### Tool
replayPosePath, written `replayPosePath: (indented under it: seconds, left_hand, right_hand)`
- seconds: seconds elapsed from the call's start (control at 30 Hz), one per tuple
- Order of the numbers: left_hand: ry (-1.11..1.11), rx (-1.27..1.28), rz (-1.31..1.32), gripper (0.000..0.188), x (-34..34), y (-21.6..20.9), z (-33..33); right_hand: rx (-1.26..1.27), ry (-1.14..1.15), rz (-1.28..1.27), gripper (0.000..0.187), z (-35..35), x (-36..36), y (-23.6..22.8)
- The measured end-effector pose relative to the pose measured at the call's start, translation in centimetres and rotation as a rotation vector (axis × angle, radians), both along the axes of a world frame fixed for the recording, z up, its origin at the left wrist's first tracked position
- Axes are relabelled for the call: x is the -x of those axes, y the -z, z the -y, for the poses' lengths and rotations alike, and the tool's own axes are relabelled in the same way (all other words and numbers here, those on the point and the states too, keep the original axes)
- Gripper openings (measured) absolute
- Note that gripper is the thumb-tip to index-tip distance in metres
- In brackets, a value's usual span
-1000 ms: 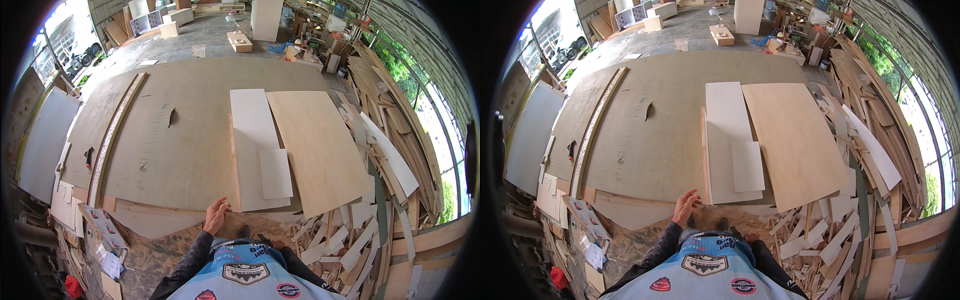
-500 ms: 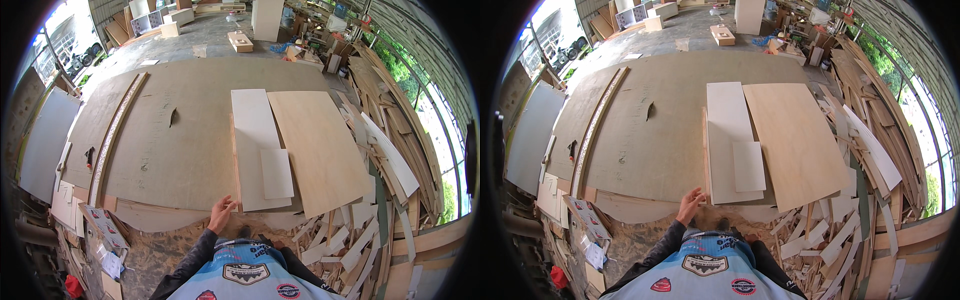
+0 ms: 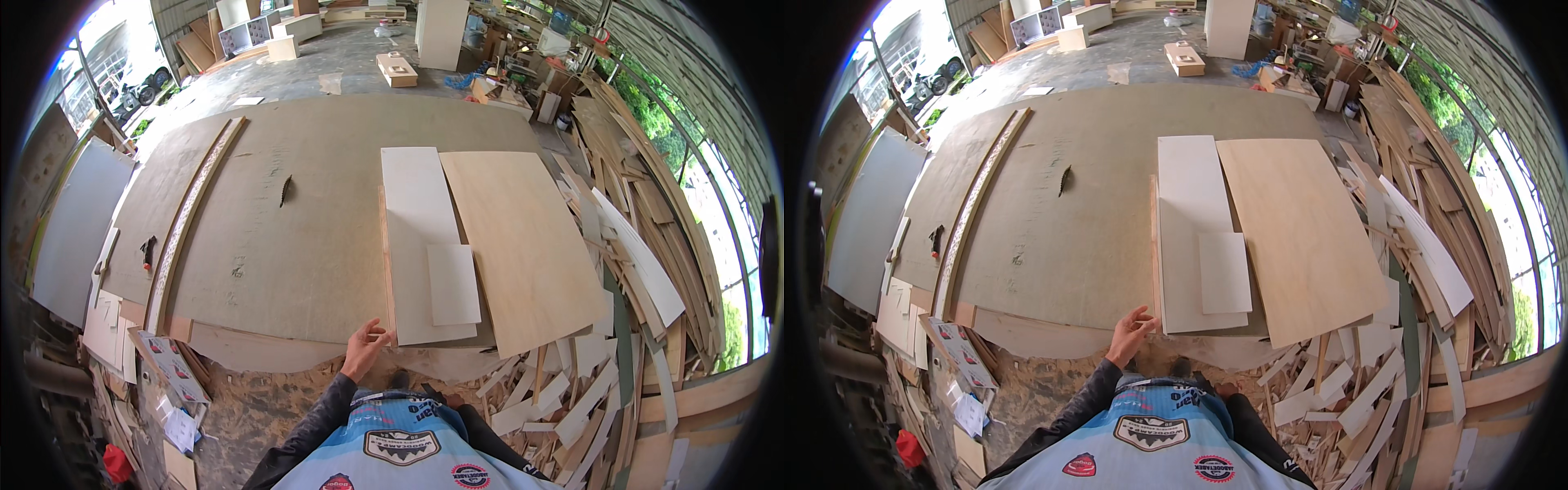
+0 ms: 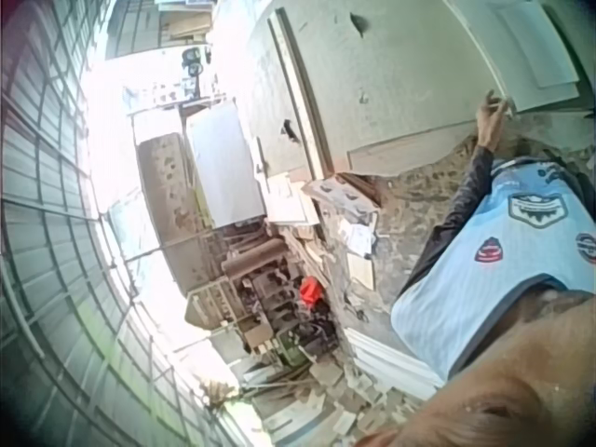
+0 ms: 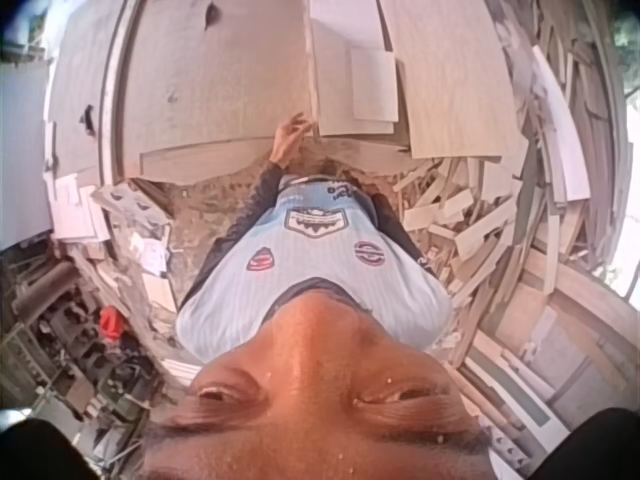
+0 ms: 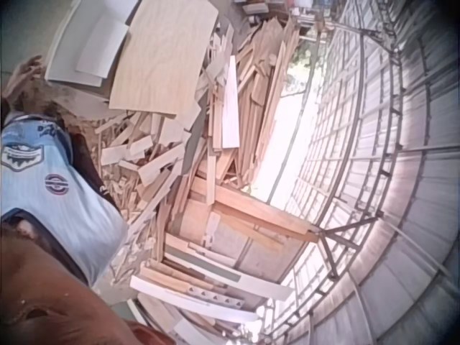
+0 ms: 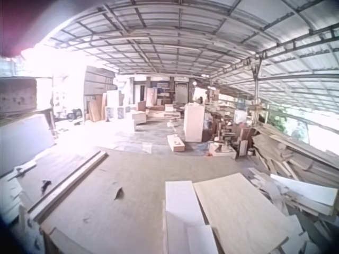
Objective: The person hammers nails into a wooden board, uses a tape measure to check dimensions, marks the wood with a pencil, and picks up white panels from a pile of scraps to arrange them on a workbench.
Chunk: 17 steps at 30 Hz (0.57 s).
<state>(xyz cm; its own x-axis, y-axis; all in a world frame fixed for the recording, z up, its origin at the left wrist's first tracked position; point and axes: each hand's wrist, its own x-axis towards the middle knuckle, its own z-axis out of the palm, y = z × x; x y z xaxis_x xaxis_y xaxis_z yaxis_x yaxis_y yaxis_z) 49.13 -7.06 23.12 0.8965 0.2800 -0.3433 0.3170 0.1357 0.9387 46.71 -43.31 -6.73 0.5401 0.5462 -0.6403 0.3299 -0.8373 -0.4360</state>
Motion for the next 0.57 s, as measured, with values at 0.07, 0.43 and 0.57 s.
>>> replayPosePath:
  seconds: [0.07, 0.43, 0.57]
  left_hand:
    - [0.052, -0.022, 0.037, 0.073, -0.7, 1.5, 0.9]
    - [0.007, 0.039, 0.020, 0.070, 1.2, 0.2, 0.0]
    - [-0.021, 0.114, 0.018, 0.073, 2.1, 0.2, -0.9]
  right_hand:
    - [0.014, 0.106, -0.045, 0.037, 1.2, 0.2, 0.8]
    - [0.015, -0.002, -0.043, 0.038, 0.0, 0.6, 0.1]
    - [0.028, -0.014, -0.071, 0.037, -0.4, -0.1, 0.5]
